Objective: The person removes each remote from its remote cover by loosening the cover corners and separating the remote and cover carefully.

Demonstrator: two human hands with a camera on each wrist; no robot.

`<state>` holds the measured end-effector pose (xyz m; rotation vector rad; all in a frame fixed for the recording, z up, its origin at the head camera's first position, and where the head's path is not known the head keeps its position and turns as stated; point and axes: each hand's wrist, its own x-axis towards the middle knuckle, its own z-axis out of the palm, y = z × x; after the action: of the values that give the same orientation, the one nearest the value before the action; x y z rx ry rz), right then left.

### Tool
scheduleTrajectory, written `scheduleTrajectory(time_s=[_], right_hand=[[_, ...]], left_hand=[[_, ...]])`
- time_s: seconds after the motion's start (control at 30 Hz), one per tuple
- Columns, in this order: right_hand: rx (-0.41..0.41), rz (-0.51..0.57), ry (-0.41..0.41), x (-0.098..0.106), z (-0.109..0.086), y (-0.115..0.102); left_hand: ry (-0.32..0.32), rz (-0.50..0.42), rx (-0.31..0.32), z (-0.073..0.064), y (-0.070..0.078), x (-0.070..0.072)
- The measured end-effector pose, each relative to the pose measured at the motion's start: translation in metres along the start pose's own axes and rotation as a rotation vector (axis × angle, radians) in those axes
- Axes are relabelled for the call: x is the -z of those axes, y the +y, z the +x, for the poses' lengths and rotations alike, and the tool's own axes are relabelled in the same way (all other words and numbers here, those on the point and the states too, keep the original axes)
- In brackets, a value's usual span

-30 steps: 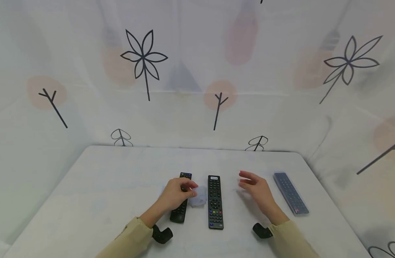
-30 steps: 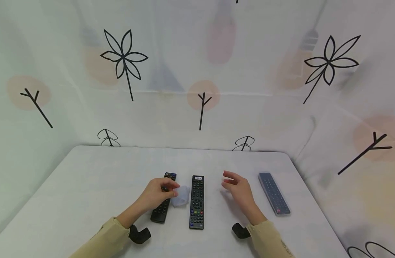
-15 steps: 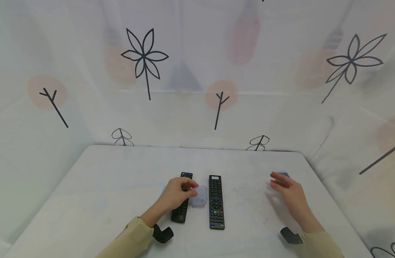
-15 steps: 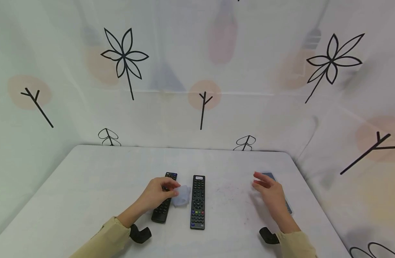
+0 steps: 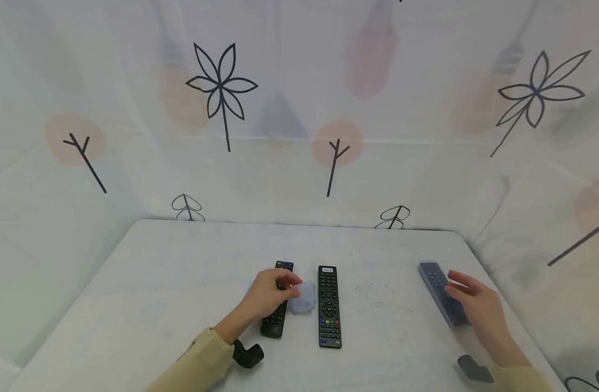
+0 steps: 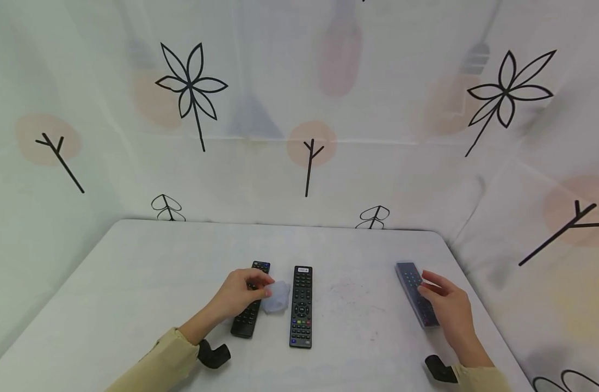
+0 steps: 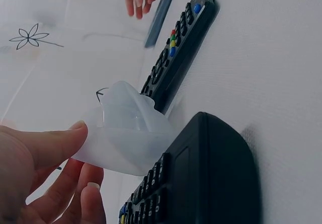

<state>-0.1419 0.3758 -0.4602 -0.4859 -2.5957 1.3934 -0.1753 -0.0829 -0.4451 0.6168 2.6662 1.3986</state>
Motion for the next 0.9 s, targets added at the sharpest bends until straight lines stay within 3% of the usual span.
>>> scheduleTrajectory(time_s=[0.13, 0.43, 0.77, 0.9], right_hand=[[-0.033, -0.095, 0.035, 0.007, 0.002, 0.006], [-0.175, -0.174, -0.023, 0.01, 0.011, 0.015], [-0.097, -0.202, -0.036, 0.011, 0.005, 0.015], [-0.111, -0.217, -0.013, 0.009, 0.003, 0.012]], left_hand=[[0.0, 0.006, 0.0, 0.0, 0.0, 0.0], [-0.001, 0.01, -0.002, 0.001, 0.001, 0.0], [-0.003, -0.004, -0.001, 0.0, 0.001, -0.002], [-0.002, -0.01, 0.005, 0.0, 0.001, -0.001]])
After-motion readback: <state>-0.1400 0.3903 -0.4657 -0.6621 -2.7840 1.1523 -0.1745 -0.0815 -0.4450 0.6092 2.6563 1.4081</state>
